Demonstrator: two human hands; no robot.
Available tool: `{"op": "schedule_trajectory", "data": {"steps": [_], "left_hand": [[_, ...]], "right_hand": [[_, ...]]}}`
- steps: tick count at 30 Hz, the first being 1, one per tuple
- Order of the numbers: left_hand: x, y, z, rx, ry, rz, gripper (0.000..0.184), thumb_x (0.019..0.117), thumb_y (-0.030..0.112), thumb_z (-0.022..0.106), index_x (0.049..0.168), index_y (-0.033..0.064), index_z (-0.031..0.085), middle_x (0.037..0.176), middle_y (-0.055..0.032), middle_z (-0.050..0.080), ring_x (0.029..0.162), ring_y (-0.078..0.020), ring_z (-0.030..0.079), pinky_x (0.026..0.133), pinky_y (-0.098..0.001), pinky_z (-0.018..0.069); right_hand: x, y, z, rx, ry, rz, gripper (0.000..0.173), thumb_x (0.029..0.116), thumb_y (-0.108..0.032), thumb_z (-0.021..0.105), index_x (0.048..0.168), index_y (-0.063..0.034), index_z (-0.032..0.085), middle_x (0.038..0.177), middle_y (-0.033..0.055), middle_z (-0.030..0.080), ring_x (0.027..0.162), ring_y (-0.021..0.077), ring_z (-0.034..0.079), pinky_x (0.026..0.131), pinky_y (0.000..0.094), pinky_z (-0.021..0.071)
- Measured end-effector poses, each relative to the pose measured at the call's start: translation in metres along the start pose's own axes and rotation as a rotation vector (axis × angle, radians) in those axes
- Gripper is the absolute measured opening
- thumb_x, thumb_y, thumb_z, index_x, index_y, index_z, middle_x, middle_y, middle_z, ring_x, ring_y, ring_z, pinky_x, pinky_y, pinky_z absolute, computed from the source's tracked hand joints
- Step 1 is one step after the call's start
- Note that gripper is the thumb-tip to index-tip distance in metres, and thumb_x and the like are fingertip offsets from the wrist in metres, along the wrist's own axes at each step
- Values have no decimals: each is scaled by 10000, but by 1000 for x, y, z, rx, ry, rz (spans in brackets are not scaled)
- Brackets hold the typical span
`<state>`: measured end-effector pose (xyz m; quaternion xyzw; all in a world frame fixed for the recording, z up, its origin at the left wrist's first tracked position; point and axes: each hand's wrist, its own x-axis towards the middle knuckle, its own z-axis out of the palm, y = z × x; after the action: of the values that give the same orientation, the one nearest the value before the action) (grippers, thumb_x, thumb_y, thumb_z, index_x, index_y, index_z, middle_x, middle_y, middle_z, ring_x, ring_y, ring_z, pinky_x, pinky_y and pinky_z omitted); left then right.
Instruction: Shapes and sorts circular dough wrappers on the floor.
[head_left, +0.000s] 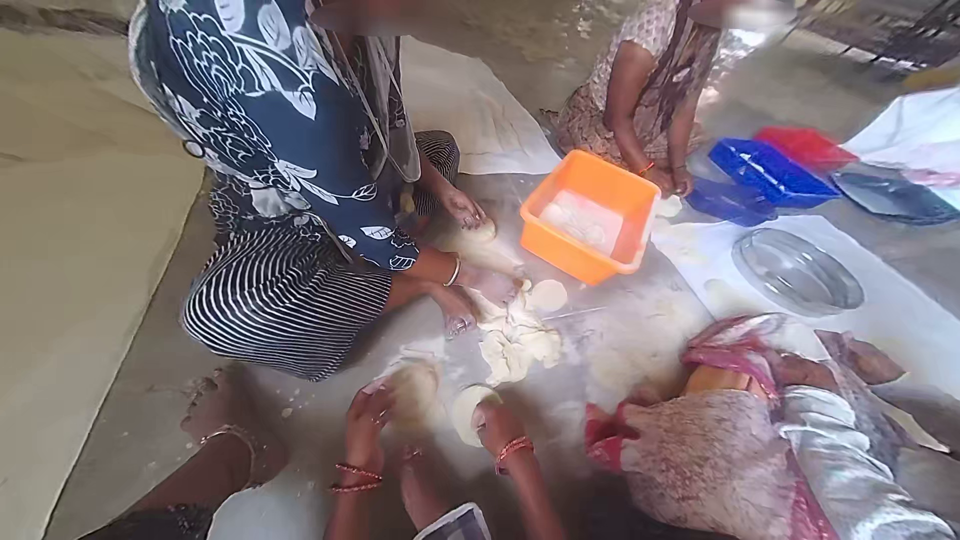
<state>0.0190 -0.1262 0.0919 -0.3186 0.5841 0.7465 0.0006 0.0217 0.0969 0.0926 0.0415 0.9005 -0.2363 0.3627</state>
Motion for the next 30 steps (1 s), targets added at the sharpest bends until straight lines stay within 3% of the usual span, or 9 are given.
{"op": "schedule_trajectory", "data": {"steps": [4, 9, 13, 18, 20, 22, 24, 27, 30], "left_hand": [[7, -10, -9, 59, 58, 86, 293, 1045, 54, 470, 1296, -80, 540, 1165, -184, 620, 915, -173, 621, 806, -336, 533], [8, -17, -13, 82, 127, 55, 326, 1059, 39, 442, 1349, -90, 513, 1351, -247, 561, 1140, -254, 582, 959, -400, 484], [7, -20, -15, -9, 130, -30, 363, 1083, 115, 413, 1403, -41, 481, 1390, -233, 545, 1179, -281, 580, 960, -453, 491], [9, -18, -17, -54, 122, -13, 357, 1077, 102, 423, 1401, -35, 481, 1368, -225, 564, 1145, -266, 604, 936, -426, 510], [10, -20, -19, -42, 41, 50, 365, 1072, 98, 424, 1406, -38, 482, 1389, -212, 560, 1176, -247, 601, 968, -407, 507], [10, -21, -18, 5, -89, 153, 396, 1062, 136, 424, 1406, -47, 494, 1422, -191, 555, 1242, -222, 578, 1026, -382, 487], [9, -20, -15, 40, -261, 227, 442, 1036, 177, 434, 1406, -53, 510, 1428, -168, 566, 1286, -208, 556, 1071, -383, 466], [2, -16, -5, -24, -458, 219, 437, 959, 114, 567, 1359, -56, 528, 1233, -103, 673, 1090, -136, 657, 962, -332, 550], [-7, -11, 7, -71, -481, 140, 311, 940, 32, 590, 1246, -27, 595, 1041, -52, 722, 911, -112, 695, 837, -301, 588]], "right_hand": [[-6, -18, -2, -44, 21, -29, 357, 930, -52, 634, 1283, -54, 678, 1292, 195, 671, 1238, 370, 621, 1034, 593, 481], [1, -67, 17, 23, 153, -304, 332, 924, -62, 663, 1253, -46, 705, 1307, 160, 670, 1269, 316, 605, 1087, 495, 473], [25, -82, 36, -157, 207, -433, 487, 856, -37, 742, 1334, -82, 660, 1410, 188, 582, 1346, 385, 514, 1066, 563, 458], [34, -77, 49, -243, 437, -614, 225, 933, -102, 669, 1142, -60, 743, 1182, 153, 711, 1176, 359, 644, 965, 556, 511], [30, -78, 42, -53, 452, -603, 237, 931, -114, 665, 1141, -36, 741, 1163, 162, 720, 1164, 350, 654, 978, 535, 515], [24, -79, 31, 315, 405, -562, 263, 953, -82, 622, 1180, 23, 704, 1178, 194, 705, 1159, 309, 656, 1032, 456, 512], [14, -80, 18, 738, 307, -499, 300, 989, -42, 564, 1249, 91, 634, 1209, 228, 679, 1121, 245, 666, 1007, 368, 527], [-4, -81, 5, 1145, 170, -345, 275, 1033, -62, 533, 1247, 99, 596, 1139, 171, 653, 937, 144, 643, 822, 305, 554], [-10, -72, 1, 1157, 148, -261, 272, 1043, -91, 545, 1254, 72, 597, 1131, 155, 642, 878, 143, 626, 753, 304, 544]]}}
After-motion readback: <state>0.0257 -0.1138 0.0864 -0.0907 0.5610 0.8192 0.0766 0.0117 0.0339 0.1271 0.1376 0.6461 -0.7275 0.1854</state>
